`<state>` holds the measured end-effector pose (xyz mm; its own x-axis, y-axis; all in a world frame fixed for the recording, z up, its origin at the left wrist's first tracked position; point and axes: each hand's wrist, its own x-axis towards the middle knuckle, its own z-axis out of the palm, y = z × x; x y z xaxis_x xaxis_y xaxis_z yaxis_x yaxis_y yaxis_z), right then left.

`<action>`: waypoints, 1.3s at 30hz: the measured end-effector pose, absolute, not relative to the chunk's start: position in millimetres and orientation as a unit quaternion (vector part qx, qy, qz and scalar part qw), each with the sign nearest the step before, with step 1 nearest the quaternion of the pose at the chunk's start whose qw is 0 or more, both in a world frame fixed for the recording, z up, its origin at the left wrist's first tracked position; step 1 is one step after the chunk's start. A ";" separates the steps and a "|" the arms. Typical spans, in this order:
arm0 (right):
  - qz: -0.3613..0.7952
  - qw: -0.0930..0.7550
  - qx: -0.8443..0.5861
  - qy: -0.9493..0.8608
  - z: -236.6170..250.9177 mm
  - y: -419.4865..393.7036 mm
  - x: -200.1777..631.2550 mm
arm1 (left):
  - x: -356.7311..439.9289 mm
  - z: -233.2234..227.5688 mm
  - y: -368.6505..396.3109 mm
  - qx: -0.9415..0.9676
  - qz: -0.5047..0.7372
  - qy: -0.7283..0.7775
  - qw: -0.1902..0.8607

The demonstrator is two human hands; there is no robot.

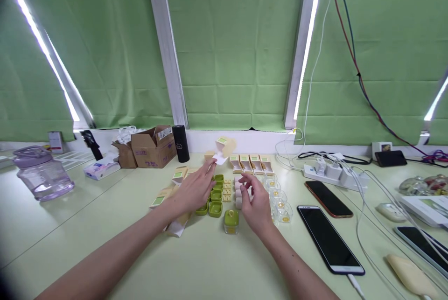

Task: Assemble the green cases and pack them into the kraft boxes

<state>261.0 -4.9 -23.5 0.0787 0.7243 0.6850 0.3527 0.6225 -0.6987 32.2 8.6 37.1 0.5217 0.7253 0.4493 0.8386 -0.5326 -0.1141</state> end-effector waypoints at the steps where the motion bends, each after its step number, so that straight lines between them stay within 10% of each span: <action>1: 0.196 0.614 -0.407 -0.647 -21.9 -4.1 260.7 | 32.0 33.1 -2.1 -0.861 -0.186 -0.437 0.181; 17: 0.576 0.648 -0.273 -0.416 -2.6 -2.3 253.3 | 15.8 5.8 -61.5 -0.909 -0.145 -0.313 0.232; 27: 0.476 0.664 -0.262 -0.513 -8.0 -3.5 256.4 | 20.9 21.5 -65.6 -0.883 -0.300 -0.324 0.158; 39: 0.324 0.635 -0.295 -0.636 -15.7 -13.9 252.5 | 48.2 25.2 -5.0 -0.775 -0.458 -0.376 -0.219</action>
<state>252.5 -13.9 -15.7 -0.0189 0.7868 0.6169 -0.0378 0.6160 -0.7868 48.2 -5.0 25.2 0.2983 0.7833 0.5454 0.3830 -0.6216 0.6833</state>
